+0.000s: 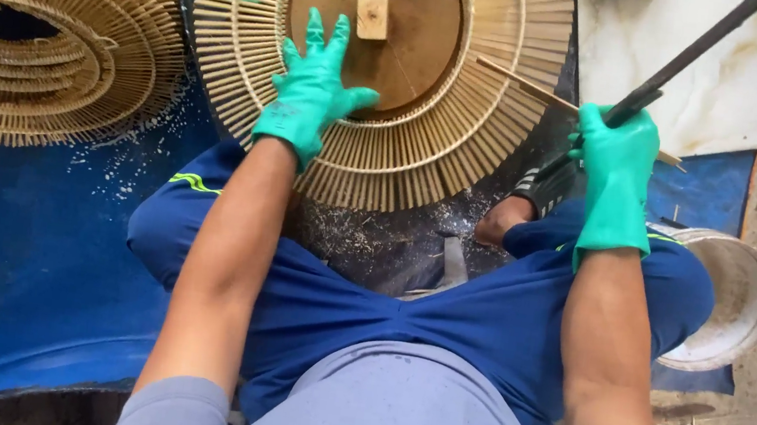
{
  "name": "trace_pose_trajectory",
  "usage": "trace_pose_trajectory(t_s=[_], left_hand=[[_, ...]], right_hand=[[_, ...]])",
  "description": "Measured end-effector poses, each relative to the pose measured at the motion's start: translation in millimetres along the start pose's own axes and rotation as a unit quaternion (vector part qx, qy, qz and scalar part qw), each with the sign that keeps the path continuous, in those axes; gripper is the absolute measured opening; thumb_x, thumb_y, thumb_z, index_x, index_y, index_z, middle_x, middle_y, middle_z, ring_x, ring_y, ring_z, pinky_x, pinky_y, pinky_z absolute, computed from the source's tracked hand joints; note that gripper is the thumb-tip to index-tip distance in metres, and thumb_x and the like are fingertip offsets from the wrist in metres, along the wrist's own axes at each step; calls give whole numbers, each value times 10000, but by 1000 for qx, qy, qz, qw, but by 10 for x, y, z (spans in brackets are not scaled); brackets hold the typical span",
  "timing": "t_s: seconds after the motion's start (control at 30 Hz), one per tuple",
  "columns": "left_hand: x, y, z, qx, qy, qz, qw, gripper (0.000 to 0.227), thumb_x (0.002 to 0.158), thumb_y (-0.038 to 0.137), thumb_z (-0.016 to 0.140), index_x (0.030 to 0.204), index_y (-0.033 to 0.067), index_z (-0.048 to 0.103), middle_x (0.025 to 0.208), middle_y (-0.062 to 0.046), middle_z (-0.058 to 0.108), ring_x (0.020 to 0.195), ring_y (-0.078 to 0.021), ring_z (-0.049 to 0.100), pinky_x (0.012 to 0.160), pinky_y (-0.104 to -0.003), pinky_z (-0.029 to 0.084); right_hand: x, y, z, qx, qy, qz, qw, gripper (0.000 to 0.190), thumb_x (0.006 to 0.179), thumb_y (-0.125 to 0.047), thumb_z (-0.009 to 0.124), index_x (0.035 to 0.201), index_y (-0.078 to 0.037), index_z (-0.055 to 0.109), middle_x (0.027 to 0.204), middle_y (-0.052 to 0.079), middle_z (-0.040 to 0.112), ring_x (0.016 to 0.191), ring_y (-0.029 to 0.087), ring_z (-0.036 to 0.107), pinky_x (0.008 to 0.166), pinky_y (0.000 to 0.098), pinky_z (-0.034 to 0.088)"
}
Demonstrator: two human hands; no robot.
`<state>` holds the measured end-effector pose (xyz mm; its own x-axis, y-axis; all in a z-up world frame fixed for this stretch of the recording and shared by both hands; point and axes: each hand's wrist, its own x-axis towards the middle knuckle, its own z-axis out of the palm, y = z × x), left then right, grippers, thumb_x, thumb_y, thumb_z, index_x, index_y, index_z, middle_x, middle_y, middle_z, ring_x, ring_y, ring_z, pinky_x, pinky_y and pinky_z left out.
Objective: Scraping and cleaning the inner edges of circular bamboo furniture frames using a metal tool to remove excess material or debris.
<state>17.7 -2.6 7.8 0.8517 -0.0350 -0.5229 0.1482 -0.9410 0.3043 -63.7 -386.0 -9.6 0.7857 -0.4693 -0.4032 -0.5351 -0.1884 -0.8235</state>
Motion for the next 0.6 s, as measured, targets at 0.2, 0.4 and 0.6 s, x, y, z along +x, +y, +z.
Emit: trace_pose_trajectory(t_s=[0.2,0.4,0.6], left_hand=[[-1,-17,81,-9,6,3,1000,1243,733,480,923,1647,319,97,1718,-70,-84,1519,-571,-35,1132,-791,167],[181,-517,522,16,147,165,975,1087,852,551,817,1667,227,174,1731,-147,59,1565,-532,99,1202,-770,179],[-828,-121,909,83,149,242,955,1105,791,673,725,1633,136,253,1695,-250,155,1527,-569,126,1105,-803,172]], right_hand=[[52,9,69,-46,-9,-15,999,242,959,-178,753,1040,24,648,841,96,709,646,138,700,509,262,561],[-209,-458,-549,98,35,-77,992,256,1000,-198,723,1078,32,642,896,125,745,666,173,746,523,308,606],[-1231,-269,-2226,167,217,-139,952,289,1126,-256,661,1181,28,673,973,109,757,766,187,744,609,321,601]])
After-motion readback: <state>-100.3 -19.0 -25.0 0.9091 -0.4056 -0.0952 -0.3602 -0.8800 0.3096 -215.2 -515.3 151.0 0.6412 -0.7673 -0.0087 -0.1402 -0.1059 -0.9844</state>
